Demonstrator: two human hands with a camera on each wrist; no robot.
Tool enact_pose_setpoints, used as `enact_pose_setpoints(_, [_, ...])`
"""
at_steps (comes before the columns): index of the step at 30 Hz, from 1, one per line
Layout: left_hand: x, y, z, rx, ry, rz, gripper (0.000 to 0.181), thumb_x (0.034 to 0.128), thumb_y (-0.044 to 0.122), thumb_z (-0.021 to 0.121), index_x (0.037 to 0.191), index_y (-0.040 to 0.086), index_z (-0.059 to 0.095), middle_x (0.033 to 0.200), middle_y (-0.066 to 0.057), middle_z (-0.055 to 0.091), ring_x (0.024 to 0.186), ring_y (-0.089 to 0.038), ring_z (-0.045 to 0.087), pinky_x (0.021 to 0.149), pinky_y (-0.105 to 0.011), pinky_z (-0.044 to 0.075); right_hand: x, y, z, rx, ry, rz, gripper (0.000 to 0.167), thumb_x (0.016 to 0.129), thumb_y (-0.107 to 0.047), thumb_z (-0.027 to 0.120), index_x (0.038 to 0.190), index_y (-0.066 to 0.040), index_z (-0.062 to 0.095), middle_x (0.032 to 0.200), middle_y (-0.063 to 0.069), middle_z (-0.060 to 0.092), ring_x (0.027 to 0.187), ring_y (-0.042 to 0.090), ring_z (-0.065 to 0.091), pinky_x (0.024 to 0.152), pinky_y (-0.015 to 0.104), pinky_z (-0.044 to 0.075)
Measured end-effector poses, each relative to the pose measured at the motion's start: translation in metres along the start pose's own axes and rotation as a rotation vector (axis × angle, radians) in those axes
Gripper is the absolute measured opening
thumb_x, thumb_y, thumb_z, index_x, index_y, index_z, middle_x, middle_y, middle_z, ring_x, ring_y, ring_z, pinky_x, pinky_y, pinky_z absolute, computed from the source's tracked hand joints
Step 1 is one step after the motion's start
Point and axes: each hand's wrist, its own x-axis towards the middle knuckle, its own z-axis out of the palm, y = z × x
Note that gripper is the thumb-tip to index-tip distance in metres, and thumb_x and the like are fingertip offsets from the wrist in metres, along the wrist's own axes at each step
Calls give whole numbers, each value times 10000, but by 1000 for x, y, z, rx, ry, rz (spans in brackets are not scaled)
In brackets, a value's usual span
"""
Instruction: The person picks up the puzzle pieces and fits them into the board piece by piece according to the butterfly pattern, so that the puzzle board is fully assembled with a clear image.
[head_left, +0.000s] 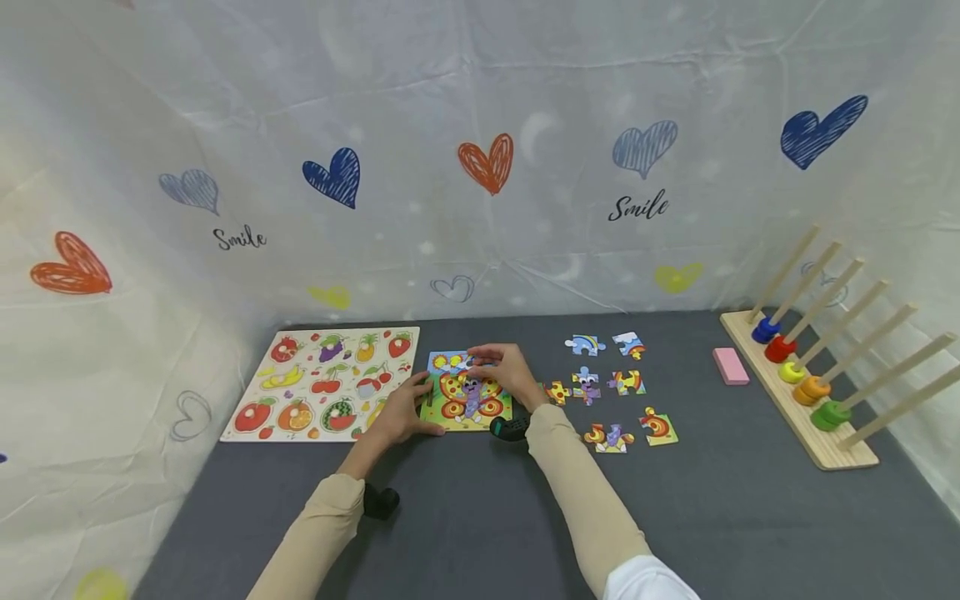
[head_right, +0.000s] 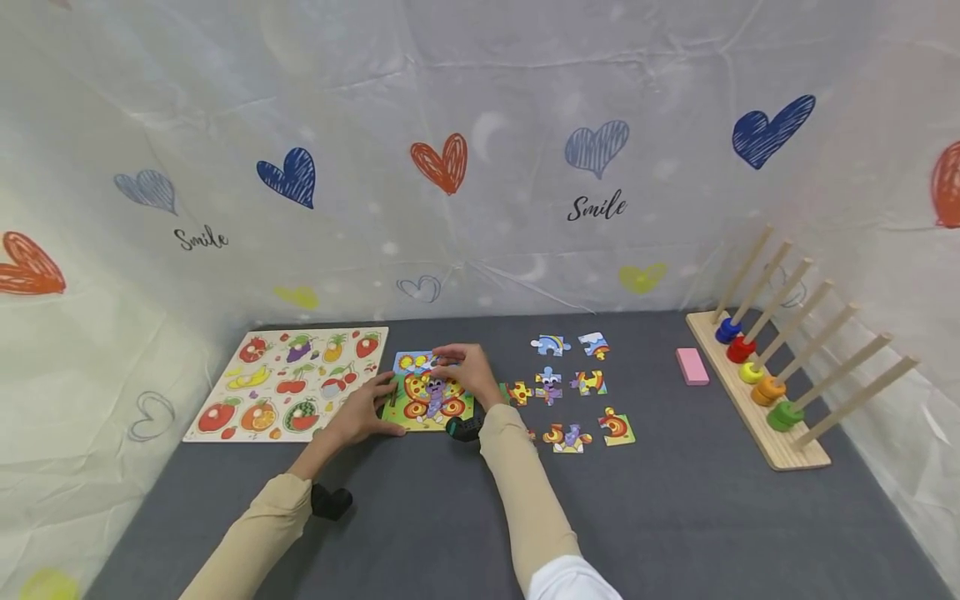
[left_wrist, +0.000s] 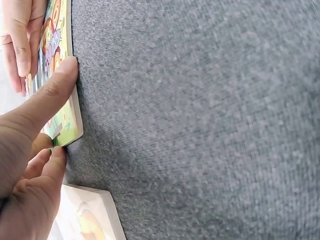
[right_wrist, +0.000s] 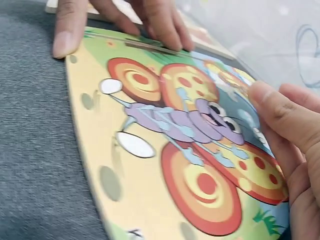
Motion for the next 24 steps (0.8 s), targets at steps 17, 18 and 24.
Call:
enact_pose_setpoints(17, [-4,-2,4,-36,8,-11,875,649,122,896,1331,-174,435,1467,-274,331,1272,-417,435,982,-433,455,1,2,26,-109,32,-7,326,849,-33,709,1172,4,674,1104,151,664,1006,261,615,771,289,547])
enact_pose_setpoints(18, [-4,-2,4,-38,6,-14,876,649,123,896,1331,-175,434,1468,-273,330,1269,-416,440,980,-431,458,1,2,27,-106,29,-9,331,848,-22,706,1175,14,668,1124,160,660,1014,267,623,781,287,552])
enact_pose_setpoints(24, [2,0,0,14,16,-5,884,656,166,898,1340,-156,440,1469,-258,342,1296,-408,410,1016,-456,422,9,-2,28,-163,27,-30,339,851,-17,709,1185,14,663,1182,172,640,1036,264,651,822,257,548])
